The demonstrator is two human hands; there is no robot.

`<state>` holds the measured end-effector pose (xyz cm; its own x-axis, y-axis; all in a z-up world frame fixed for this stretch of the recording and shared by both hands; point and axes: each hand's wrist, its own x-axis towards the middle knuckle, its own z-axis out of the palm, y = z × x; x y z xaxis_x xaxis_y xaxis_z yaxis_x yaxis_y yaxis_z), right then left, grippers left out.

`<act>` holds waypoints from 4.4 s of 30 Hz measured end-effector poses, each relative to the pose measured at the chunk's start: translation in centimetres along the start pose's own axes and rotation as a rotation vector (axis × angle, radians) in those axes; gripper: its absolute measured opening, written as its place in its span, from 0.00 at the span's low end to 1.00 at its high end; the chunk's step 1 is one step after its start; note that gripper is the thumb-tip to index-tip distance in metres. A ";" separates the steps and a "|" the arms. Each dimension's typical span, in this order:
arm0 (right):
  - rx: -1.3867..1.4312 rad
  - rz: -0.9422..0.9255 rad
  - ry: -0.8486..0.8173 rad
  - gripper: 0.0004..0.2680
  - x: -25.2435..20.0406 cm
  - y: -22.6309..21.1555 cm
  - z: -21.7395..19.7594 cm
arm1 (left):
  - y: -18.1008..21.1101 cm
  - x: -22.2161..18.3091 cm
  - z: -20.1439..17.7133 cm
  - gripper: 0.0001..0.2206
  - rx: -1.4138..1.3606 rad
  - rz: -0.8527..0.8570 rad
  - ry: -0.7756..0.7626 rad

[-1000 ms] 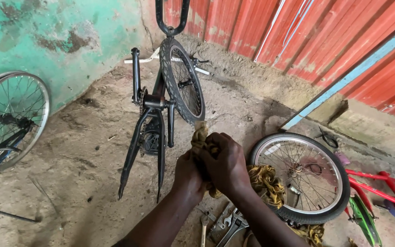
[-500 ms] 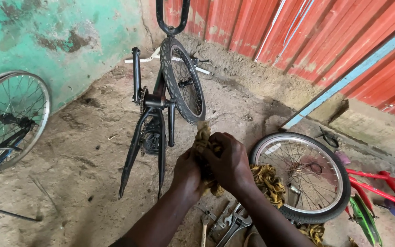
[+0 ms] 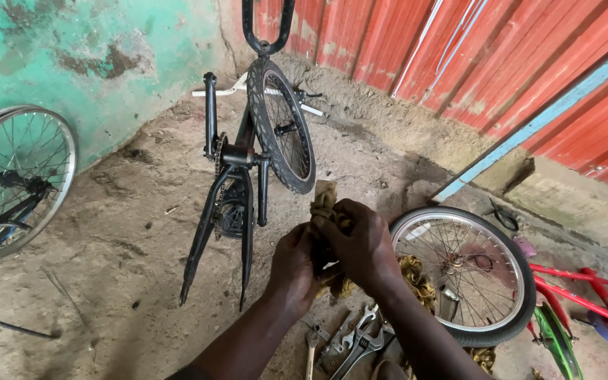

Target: Cleaning a bicycle wheel hub with a cloth, applying grease, and installing ball bearings into the hub assembly.

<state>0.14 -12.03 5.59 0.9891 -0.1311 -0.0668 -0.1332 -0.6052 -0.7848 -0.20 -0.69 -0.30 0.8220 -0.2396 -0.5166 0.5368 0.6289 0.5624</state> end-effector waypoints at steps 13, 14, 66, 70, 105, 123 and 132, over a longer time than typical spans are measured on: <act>-0.071 -0.412 -0.087 0.09 -1.9 1.3 3.8 | 2.1 -1.4 1.3 0.21 -0.072 -0.054 0.183; -0.068 -0.457 -0.099 0.10 -2.2 1.1 3.7 | 1.9 -0.7 0.6 0.19 -0.050 -0.030 0.214; -0.862 0.608 -0.211 0.17 7.2 54.8 2.4 | -3.2 3.8 -0.3 0.08 0.059 -0.037 0.162; 0.073 0.548 0.407 0.15 3.5 48.6 -2.9 | -3.4 3.7 -0.1 0.08 0.018 -0.057 0.169; -0.125 0.106 -0.156 0.11 -5.2 2.2 -0.5 | -1.8 2.4 -6.0 0.25 -0.044 -0.100 -0.094; -0.353 -0.002 -0.120 0.12 -4.3 1.6 3.9 | 1.7 -1.6 -5.4 0.29 -0.308 -0.131 -0.114; -0.341 0.034 -0.141 0.07 -4.1 1.7 2.5 | 1.9 -3.1 -3.8 0.25 -0.221 -0.143 0.005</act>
<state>-3.98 -10.51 3.01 0.9795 -0.0607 -0.1920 -0.1558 -0.8324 -0.5318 -2.50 4.02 -0.06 0.7397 -0.3341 -0.5841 0.5922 0.7355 0.3293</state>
